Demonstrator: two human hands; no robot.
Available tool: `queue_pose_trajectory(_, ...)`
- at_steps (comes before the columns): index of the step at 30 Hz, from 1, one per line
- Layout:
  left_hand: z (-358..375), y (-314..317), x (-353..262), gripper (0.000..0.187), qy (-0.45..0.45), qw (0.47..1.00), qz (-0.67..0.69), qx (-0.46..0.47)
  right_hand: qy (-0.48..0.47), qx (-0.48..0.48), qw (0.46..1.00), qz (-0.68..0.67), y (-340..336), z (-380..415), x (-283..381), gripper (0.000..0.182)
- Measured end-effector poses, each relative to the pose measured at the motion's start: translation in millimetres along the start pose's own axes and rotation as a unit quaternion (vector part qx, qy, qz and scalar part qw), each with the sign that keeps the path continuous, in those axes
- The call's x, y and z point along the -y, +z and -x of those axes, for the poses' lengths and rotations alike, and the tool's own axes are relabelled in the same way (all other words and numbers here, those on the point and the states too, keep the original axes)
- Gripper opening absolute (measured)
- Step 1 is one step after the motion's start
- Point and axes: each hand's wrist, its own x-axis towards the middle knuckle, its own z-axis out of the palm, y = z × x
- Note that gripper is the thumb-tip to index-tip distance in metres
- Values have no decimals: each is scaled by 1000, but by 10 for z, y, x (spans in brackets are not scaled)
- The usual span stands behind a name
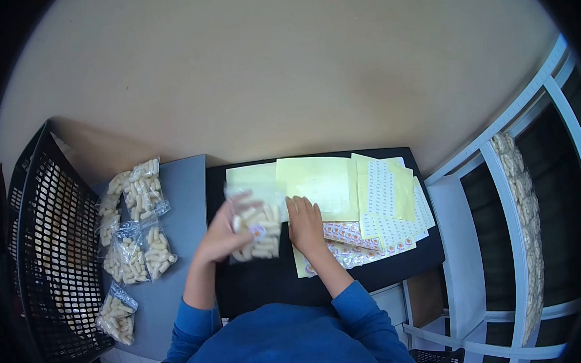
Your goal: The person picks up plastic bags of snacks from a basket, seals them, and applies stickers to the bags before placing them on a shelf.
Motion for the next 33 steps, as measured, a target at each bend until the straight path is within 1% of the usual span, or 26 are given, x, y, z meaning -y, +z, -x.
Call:
queue_pose_trajectory(1, 44, 76, 98, 65, -29, 1000, 2, 13, 4, 5, 999, -36, 2, -4, -38, 45)
queue_pose_trajectory(2, 82, 118, 174, 66, -82, 996, 19, 24, -11, -53, 995, -88, 20, -19, -87, 28)
queue_pose_trajectory(3, 117, 150, 260, 68, -136, 989, 35, 34, -10, -54, 995, -86, -33, -29, -68, 28)
queue_pose_trajectory(4, 138, 154, 427, 71, -154, 987, 28, 38, 0, -106, 987, -119, -110, -24, -39, 23)
queue_pose_trajectory(6, 165, 160, 491, 77, -194, 976, -80, 51, 15, -200, 967, -155, -212, -33, -22, 13)
queue_pose_trajectory(7, 174, 159, 565, 80, -202, 967, -148, 53, 16, -200, 967, -155, -234, -23, -29, 13)
queue_pose_trajectory(8, 201, 186, 580, 80, -202, 967, -149, 54, 14, -234, 959, -159, -251, -20, -35, 12)
queue_pose_trajectory(9, 210, 233, 589, 78, -93, 942, -324, -4, 12, -268, 950, -162, -273, -29, -37, 12)
queue_pose_trajectory(10, 200, 280, 588, 76, 20, 873, -483, -62, 8, -298, 940, -163, -293, -17, -12, 11)
queue_pose_trajectory(11, 152, 310, 549, 76, 21, 873, -484, -61, 9, -300, 940, -163, -304, 10, 14, 11)
queue_pose_trajectory(12, 69, 332, 476, 71, 24, 919, -380, -103, -7, -337, 929, -152, -312, 44, 39, 13)
queue_pose_trajectory(13, -9, 355, 413, 66, 26, 951, -271, -145, -24, -374, 916, -140, -319, 80, 69, 16)
queue_pose_trajectory(14, -68, 382, 376, 48, 41, 960, -228, -156, -24, -375, 916, -141, -324, 128, 114, 16)
queue_pose_trajectory(15, -123, 401, 354, 48, 42, 960, -228, -157, -64, -379, 915, -120, -327, 184, 163, 19)
queue_pose_trajectory(16, -173, 419, 336, 41, -8, 992, -12, -122, -102, -382, 913, -98, -338, 231, 198, 21)
queue_pose_trajectory(17, -210, 448, 323, 35, -58, 974, 205, -80, -101, -385, 912, -98, -351, 261, 214, 21)
queue_pose_trajectory(18, -228, 499, 299, 23, -15, 974, 202, -97, -123, -359, 920, -97, -366, 286, 224, 23)
queue_pose_trajectory(19, -225, 516, 286, 23, -15, 975, 202, -94, -145, -333, 927, -96, -396, 298, 234, 24)
queue_pose_trajectory(20, -210, 531, 278, 22, 19, 977, 188, -100, -147, -295, 935, -130, -479, 293, 258, 25)
queue_pose_trajectory(21, -197, 541, 262, 21, 53, 977, 175, -106, -146, -296, 935, -129, -554, 283, 291, 25)
queue_pose_trajectory(23, -174, 563, 212, 20, 53, 975, 184, -110, -85, -273, 930, -232, -677, 251, 347, 25)
queue_pose_trajectory(25, -157, 575, 201, 18, 103, 977, 152, -109, -71, -289, 926, -232, -731, 179, 409, 25)
queue_pose_trajectory(27, -113, 604, 116, 16, 99, 980, 145, -98, -32, -304, 919, -248, -795, 72, 487, 25)
queue_pose_trajectory(29, -93, 603, 98, 15, 96, 982, 136, -87, -49, -315, 918, -238, -811, 2, 514, 24)
queue_pose_trajectory(31, -95, 588, 126, 13, 148, 983, 62, -95, -60, -322, 916, -233, -814, -30, 534, 22)
queue_pose_trajectory(33, -86, 562, 100, 10, 148, 982, 49, -102, -60, -334, 909, -241, -809, -40, 551, 21)
